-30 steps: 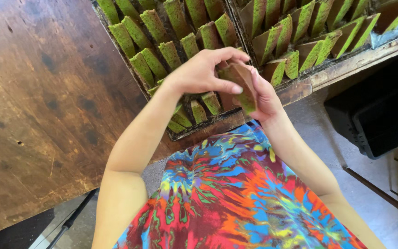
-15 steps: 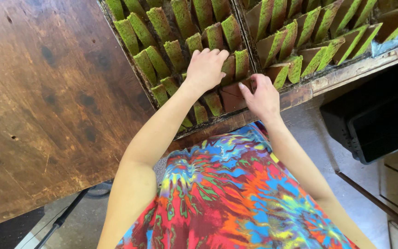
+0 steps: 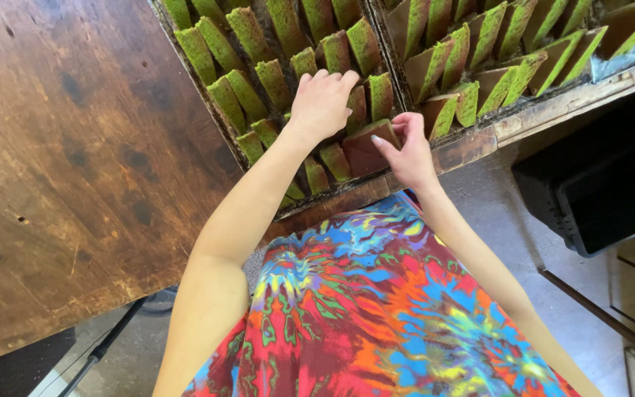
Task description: The person picks up triangular pieces of baked green bread from several trays and organizes them onto a different tray.
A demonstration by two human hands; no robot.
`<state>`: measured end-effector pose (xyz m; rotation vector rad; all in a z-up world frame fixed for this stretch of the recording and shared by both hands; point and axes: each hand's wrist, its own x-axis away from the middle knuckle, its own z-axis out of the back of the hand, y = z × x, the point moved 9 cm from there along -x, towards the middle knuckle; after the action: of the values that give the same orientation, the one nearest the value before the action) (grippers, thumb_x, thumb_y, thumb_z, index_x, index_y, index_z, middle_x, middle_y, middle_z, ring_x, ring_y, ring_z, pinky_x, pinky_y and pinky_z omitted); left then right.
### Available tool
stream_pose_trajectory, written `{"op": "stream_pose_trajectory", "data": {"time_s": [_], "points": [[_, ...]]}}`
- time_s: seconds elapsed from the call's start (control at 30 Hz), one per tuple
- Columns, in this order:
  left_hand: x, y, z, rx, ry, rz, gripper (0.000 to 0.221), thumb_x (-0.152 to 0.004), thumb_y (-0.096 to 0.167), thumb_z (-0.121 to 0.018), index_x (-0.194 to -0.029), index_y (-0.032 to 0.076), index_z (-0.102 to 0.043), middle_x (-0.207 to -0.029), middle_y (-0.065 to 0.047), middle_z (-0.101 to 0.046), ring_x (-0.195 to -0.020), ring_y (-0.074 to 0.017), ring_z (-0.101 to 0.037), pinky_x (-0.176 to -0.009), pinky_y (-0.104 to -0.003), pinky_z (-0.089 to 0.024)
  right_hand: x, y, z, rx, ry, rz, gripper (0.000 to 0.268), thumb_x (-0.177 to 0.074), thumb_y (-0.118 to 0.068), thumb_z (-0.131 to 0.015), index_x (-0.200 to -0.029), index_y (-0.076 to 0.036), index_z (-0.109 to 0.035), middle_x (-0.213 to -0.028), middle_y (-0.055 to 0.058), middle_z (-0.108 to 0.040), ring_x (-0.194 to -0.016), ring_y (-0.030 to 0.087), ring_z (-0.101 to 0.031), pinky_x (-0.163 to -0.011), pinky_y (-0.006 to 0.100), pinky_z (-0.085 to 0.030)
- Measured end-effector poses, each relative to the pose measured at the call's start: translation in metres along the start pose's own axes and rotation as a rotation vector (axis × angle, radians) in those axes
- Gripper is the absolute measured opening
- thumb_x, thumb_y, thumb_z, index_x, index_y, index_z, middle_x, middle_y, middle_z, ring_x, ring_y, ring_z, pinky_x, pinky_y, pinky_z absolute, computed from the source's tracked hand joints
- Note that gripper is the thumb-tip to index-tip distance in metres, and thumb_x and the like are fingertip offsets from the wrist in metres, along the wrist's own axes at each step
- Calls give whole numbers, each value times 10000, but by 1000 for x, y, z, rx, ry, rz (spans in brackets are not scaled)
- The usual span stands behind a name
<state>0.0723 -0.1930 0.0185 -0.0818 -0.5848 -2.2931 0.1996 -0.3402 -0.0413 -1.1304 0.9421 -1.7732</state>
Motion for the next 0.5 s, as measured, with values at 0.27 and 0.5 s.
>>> {"op": "stream_pose_trajectory", "data": {"time_s": [0.27,0.5], "points": [[29,29,32,154,118,13,293,-835,259,-845,-1035,143,-666,-1098,-43,-689,-1096,-255,-608,-919,-443,-449,20,-35,83,-240,139,103,451,-1053,-56,-750,-1332,-66,-397,-1155,69,-574,-1043,125,-598,-931,288,-516],[39,113,-68,-59,-42,-314,388,-652,344,-805,-943,119,-682,-961,-71,-706,-1001,-271,-626,-839,-438,-443,18,-54,96,-814,228,-48,305,-1110,-94,-663,-1303,-126,-429,-1196,52,-646,-1057,151,-666,-887,342,-568]]}}
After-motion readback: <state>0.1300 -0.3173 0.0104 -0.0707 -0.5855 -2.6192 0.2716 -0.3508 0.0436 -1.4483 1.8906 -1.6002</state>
